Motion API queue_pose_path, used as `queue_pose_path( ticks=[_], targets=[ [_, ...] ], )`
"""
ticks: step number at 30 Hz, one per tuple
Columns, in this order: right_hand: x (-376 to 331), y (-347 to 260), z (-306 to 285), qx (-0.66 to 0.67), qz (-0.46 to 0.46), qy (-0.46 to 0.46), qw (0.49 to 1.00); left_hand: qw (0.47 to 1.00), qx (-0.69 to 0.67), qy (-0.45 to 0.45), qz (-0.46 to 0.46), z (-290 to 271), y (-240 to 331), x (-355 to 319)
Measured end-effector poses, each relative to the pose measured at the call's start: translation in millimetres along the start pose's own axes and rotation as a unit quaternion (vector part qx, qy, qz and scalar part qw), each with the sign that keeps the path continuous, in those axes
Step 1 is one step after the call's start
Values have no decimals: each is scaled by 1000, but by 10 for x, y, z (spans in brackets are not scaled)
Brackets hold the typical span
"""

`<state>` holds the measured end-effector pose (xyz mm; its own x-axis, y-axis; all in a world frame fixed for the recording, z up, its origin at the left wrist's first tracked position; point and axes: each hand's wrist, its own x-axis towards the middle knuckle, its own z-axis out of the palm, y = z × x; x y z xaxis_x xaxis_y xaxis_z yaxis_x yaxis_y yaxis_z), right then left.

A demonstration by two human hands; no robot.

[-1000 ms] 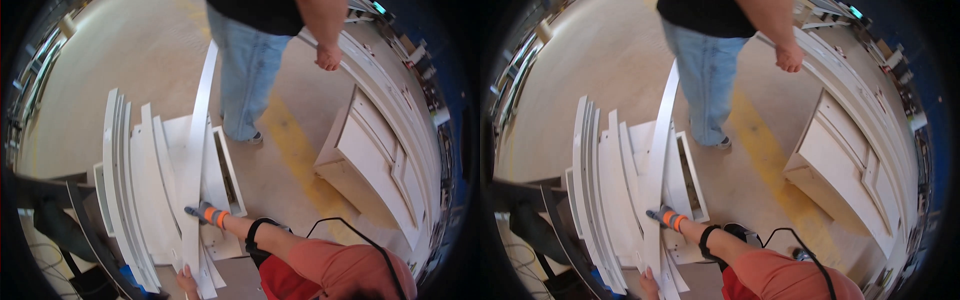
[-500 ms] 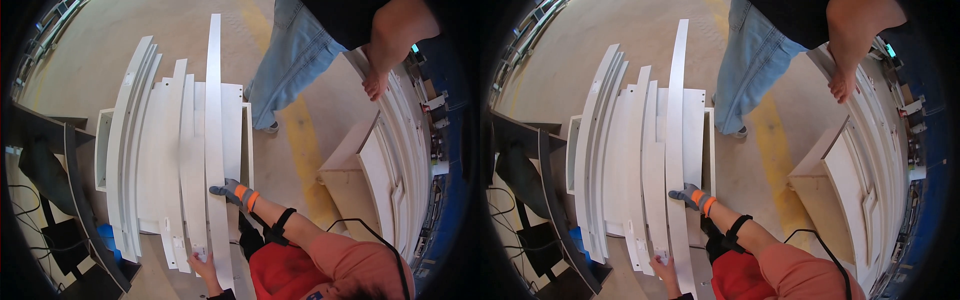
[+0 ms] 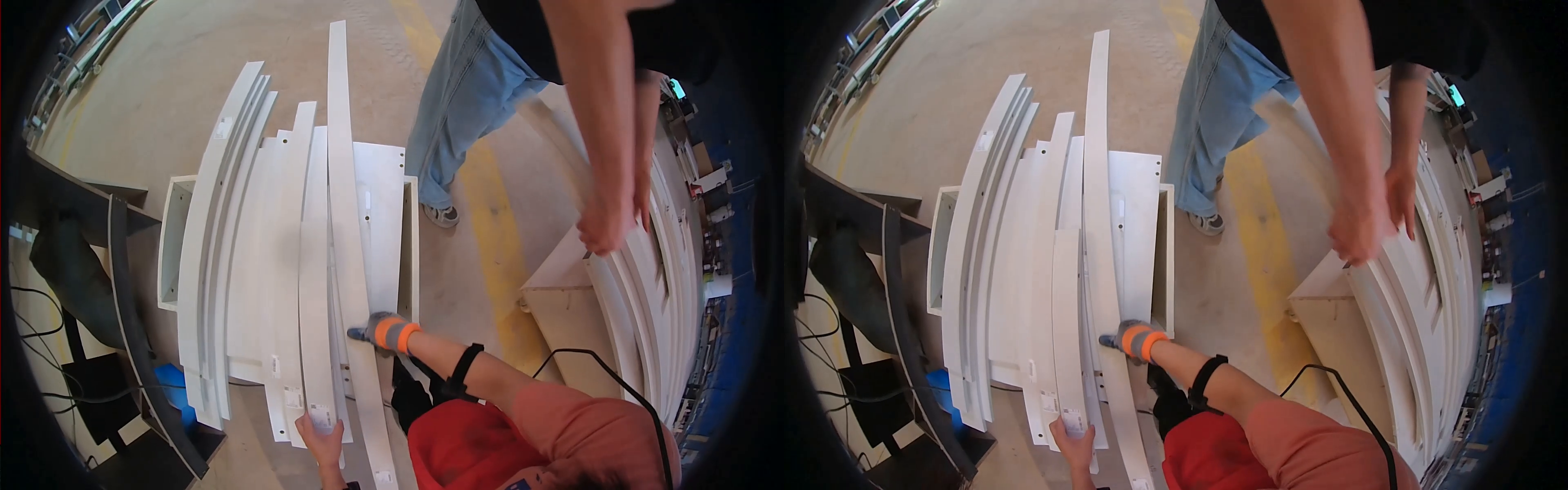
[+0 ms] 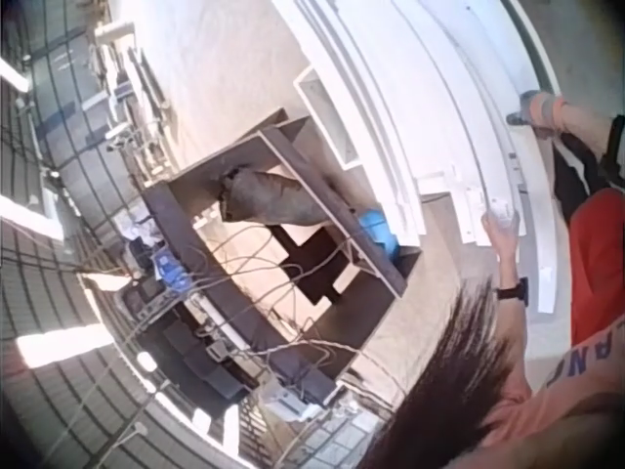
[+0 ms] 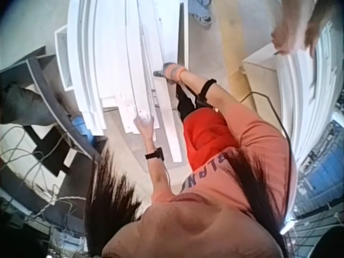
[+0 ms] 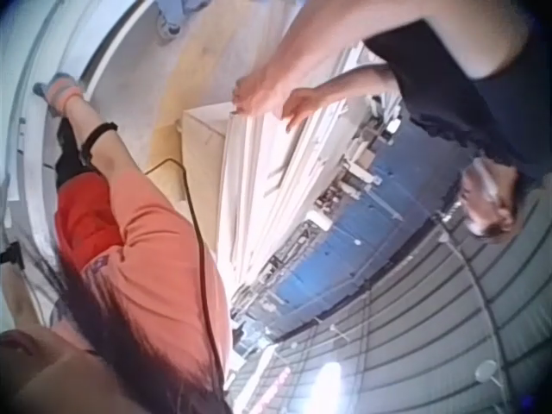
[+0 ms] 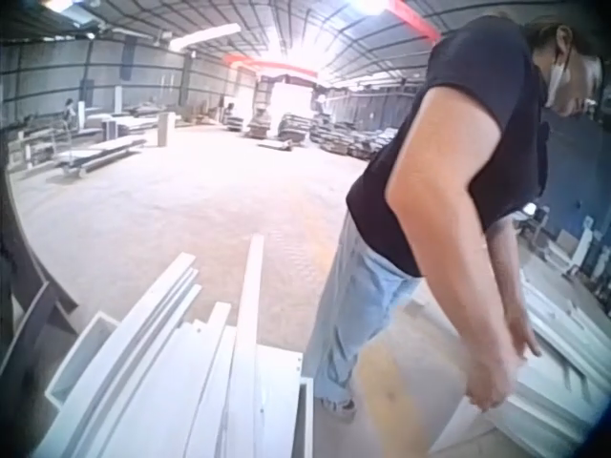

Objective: Using a heat gun to process or remove stickers from white wooden boards and stacking them.

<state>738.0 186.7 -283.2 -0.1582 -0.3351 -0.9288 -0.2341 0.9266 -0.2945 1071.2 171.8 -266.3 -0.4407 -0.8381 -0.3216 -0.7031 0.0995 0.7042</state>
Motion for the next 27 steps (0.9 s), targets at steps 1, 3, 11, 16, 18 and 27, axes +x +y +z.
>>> queue_pose_path(
  ticks=[1, 3, 11, 16, 18, 27],
  targets=[
    [-18, -55, 81, -72, -4, -22, 997, 1000, 2, 2, 1, -29, 23, 46],
    [-60, -157, 273, -120, -16, -1, 993, 999, 0, 32, 43, -95, 76, 155],
    [-37, -144, 314, -125, 35, 17, 991, 989, 78, 98, 75, -274, -4, 1204],
    [67, 132, 774, -128, -244, 159, 948, 994, 4, 87, 66, -480, -858, 1991],
    [36, 447, 807, -89, -198, 142, 966, 989, 9, 65, 136, -348, -618, 2046],
    [-1967, 1894, 545, 61, 47, 144, 987, 942, 269, 40, 198, -434, 719, 1529]
  ],
)
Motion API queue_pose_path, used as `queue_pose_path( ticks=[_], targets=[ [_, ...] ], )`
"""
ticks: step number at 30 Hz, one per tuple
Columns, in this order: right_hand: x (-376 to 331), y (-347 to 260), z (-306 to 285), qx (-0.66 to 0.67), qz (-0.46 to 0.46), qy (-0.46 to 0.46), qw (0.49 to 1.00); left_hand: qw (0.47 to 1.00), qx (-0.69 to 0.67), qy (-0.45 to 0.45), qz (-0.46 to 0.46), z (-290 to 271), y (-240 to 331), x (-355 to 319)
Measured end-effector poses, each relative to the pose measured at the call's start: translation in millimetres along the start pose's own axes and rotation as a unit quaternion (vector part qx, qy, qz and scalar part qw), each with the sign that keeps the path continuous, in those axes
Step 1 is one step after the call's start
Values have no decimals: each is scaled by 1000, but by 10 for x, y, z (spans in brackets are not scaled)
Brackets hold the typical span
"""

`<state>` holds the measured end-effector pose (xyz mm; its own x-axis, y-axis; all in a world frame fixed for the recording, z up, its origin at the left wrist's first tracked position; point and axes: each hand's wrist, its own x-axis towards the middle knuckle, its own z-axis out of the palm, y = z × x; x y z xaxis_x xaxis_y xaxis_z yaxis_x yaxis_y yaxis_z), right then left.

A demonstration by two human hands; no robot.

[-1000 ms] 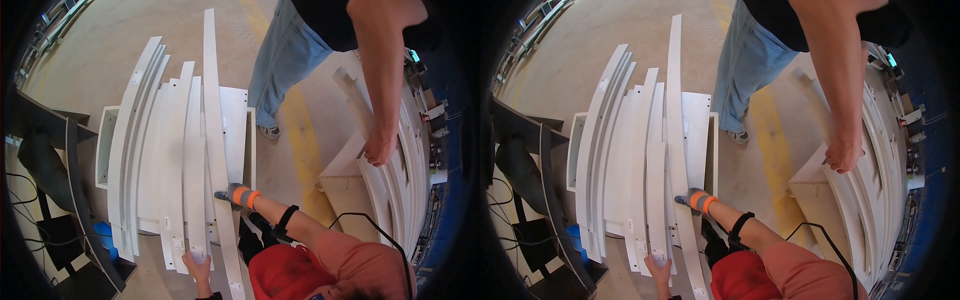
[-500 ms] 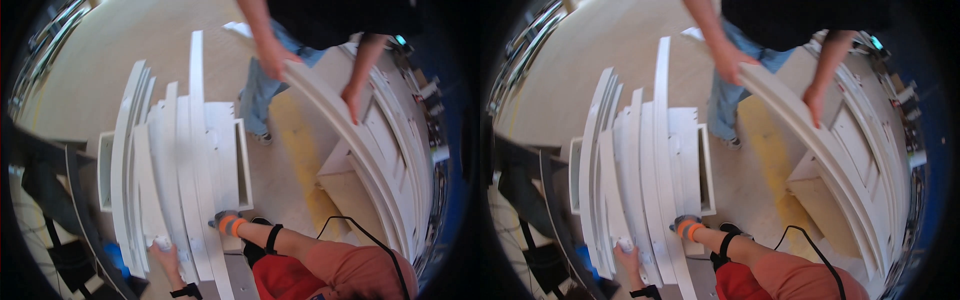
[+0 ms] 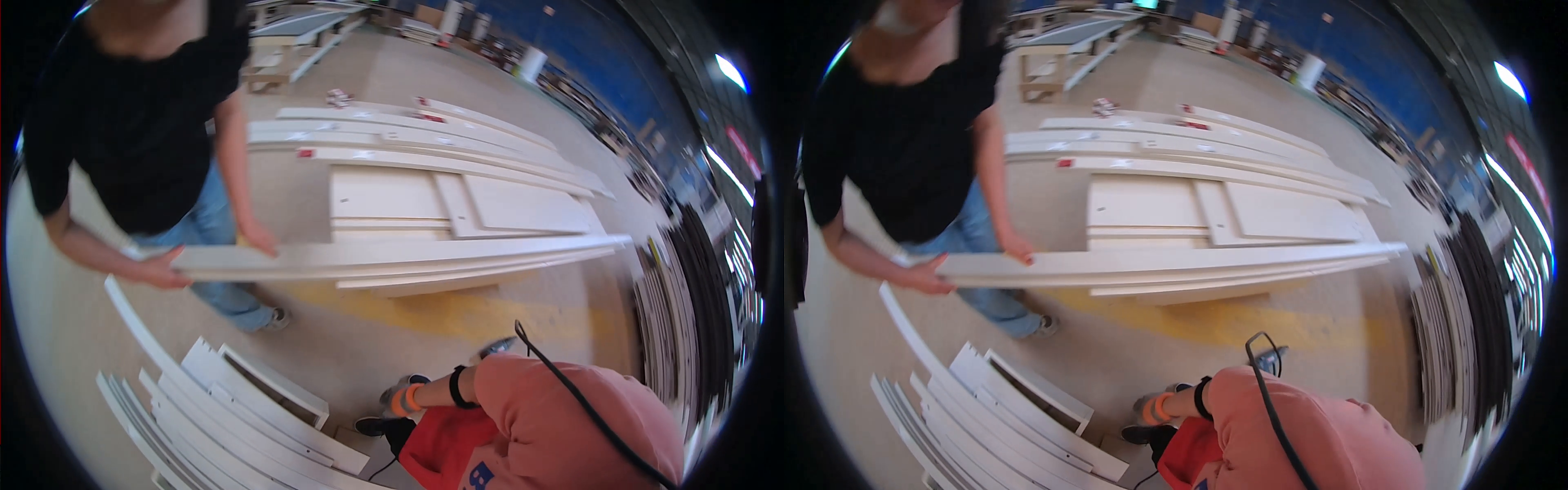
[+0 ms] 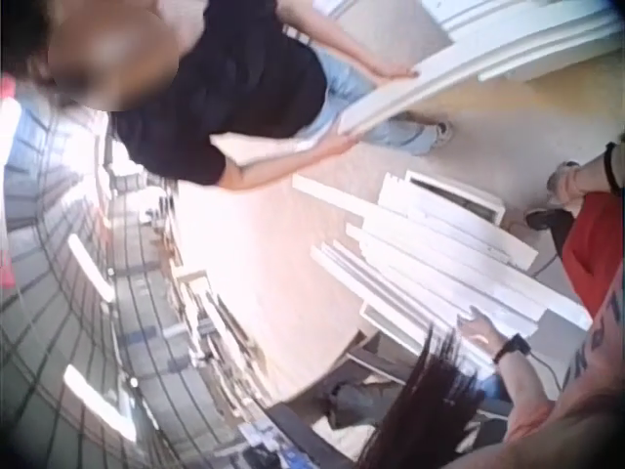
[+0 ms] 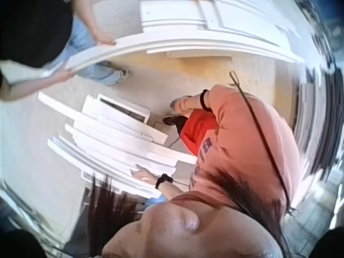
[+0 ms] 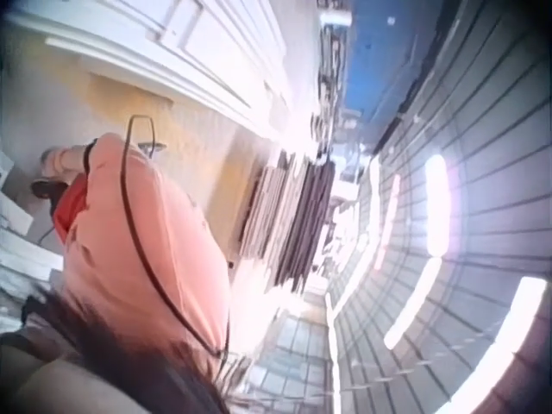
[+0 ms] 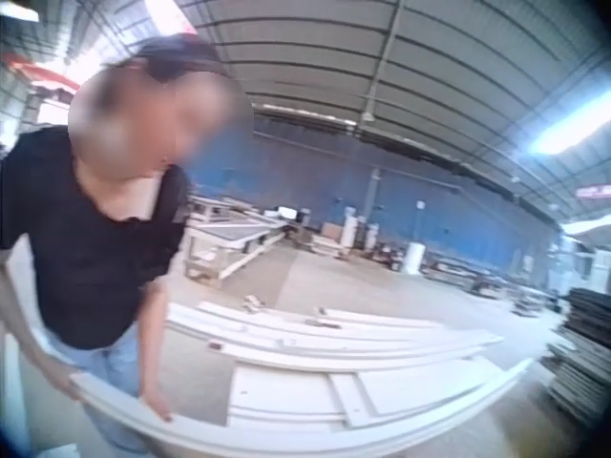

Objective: Using a heat gun to process or remove stickers from white wooden boards and stacking them.

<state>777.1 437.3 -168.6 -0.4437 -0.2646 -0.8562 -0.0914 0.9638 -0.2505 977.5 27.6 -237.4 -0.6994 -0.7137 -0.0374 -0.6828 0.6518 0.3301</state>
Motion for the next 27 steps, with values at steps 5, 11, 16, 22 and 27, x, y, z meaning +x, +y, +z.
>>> queue_pose_path(
  ticks=[5, 11, 16, 22, 27],
  targets=[
    [-350, 1402, 289, 148, 60, 140, 977, 956, -109, 23, 273, 106, 1494, -248],
    [-1379, 2660, 658, 294, 177, 207, 916, 867, -216, -120, 432, -222, 3718, -1056],
    [-2034, 3626, 1496, 277, 195, 251, 907, 754, -253, -189, 575, -109, 5167, -1819],
    [-3022, 4207, 1657, 508, 249, 318, 761, 713, -222, -233, 623, 60, 6383, -2748],
    [-3338, 4739, 1544, 486, 270, 458, 693, 695, -194, -221, 656, 288, 7062, -3080]
  ],
)
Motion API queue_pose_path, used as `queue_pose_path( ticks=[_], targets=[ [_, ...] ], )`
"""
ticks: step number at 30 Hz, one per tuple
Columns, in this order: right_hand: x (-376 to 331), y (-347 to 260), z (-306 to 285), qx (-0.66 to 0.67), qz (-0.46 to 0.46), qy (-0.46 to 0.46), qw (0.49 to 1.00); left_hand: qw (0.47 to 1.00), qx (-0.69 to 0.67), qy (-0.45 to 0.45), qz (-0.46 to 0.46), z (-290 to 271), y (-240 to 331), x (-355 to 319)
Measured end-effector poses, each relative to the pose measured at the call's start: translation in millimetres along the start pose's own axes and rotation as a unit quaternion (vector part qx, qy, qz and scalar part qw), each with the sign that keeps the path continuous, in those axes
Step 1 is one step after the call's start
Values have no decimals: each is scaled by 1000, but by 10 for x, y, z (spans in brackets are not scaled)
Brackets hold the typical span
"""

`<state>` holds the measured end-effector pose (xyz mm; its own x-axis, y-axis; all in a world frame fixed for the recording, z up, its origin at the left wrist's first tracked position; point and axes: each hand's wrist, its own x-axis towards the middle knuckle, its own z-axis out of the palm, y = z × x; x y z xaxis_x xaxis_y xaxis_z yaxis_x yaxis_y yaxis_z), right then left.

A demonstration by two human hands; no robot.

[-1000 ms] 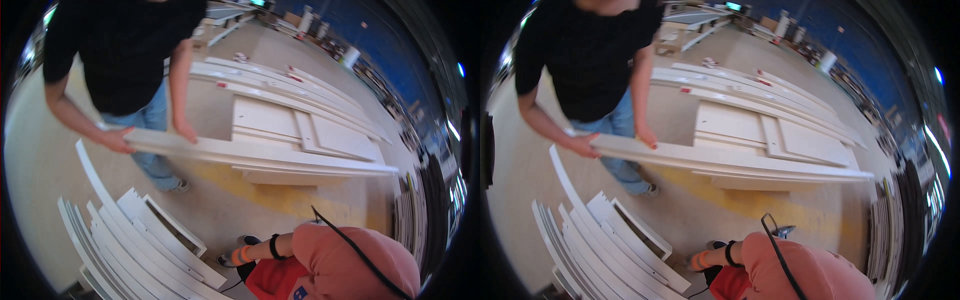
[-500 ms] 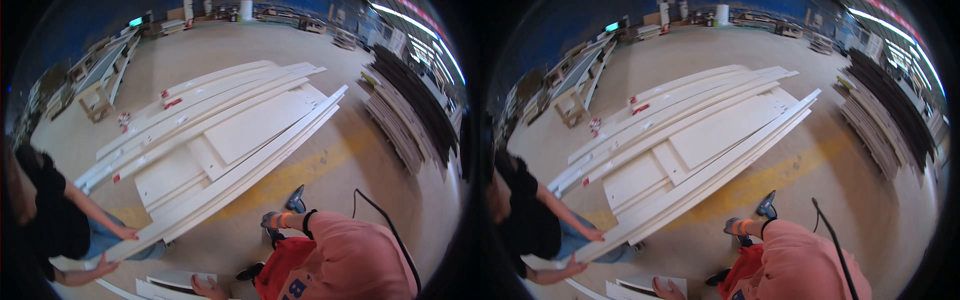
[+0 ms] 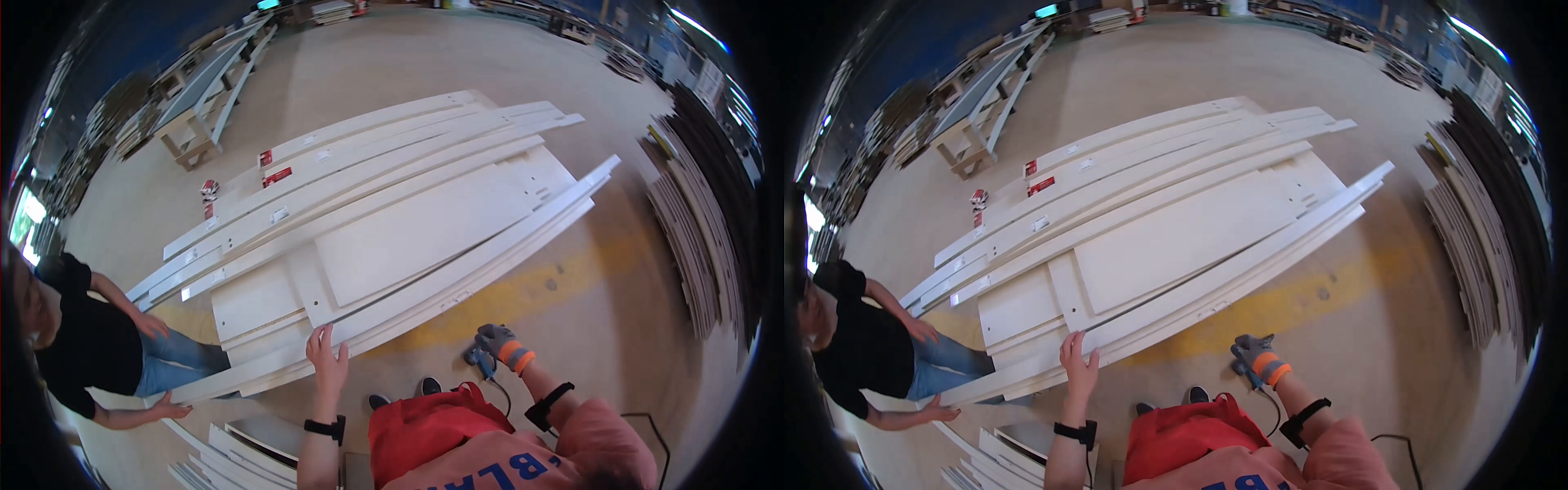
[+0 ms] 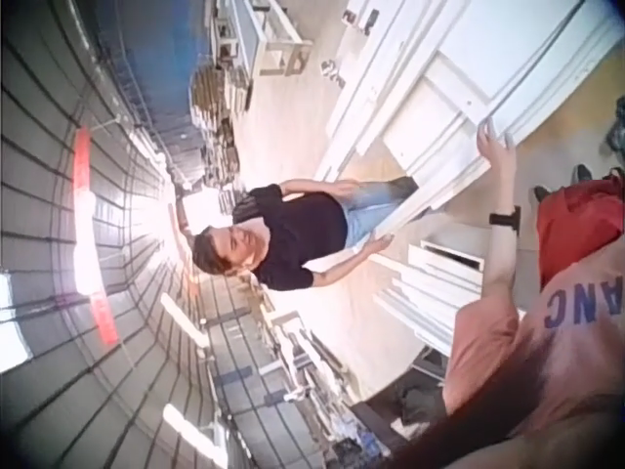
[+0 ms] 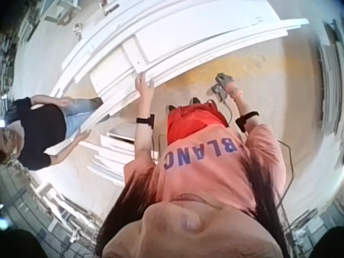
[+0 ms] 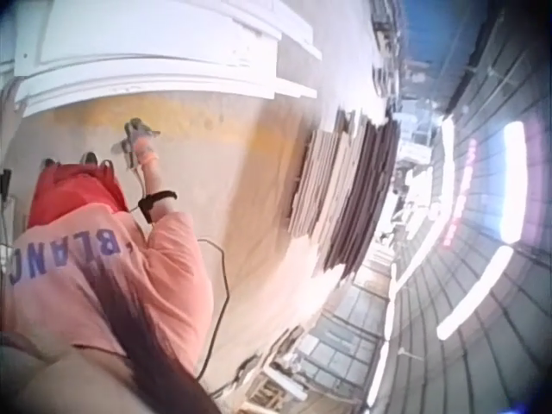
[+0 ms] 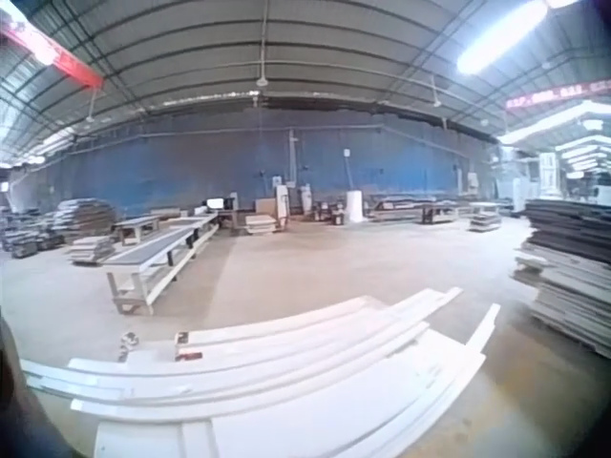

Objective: Using a heat gun to process or remove stickers from white wooden boards and stacking them.

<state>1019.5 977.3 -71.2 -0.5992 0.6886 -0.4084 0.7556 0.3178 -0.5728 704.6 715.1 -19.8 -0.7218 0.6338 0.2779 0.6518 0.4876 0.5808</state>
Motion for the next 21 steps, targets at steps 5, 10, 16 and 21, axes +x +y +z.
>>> queue_pose_path(
  ticks=[5, 10, 16, 21],
  targets=[
    [601, -425, -425, 238, -15, 56, 970, 1000, 9, 12, -3, 186, -175, 531],
    [1314, -826, -693, 203, -148, 123, 960, 999, 24, -2, -23, 300, -332, 1197],
    [2166, -1811, -951, -31, -200, 183, 962, 999, 45, -9, 5, 484, -735, 2087],
    [3023, -2395, -1114, -140, -182, 164, 959, 992, 111, 34, 59, 609, -481, 2998]
  ],
)
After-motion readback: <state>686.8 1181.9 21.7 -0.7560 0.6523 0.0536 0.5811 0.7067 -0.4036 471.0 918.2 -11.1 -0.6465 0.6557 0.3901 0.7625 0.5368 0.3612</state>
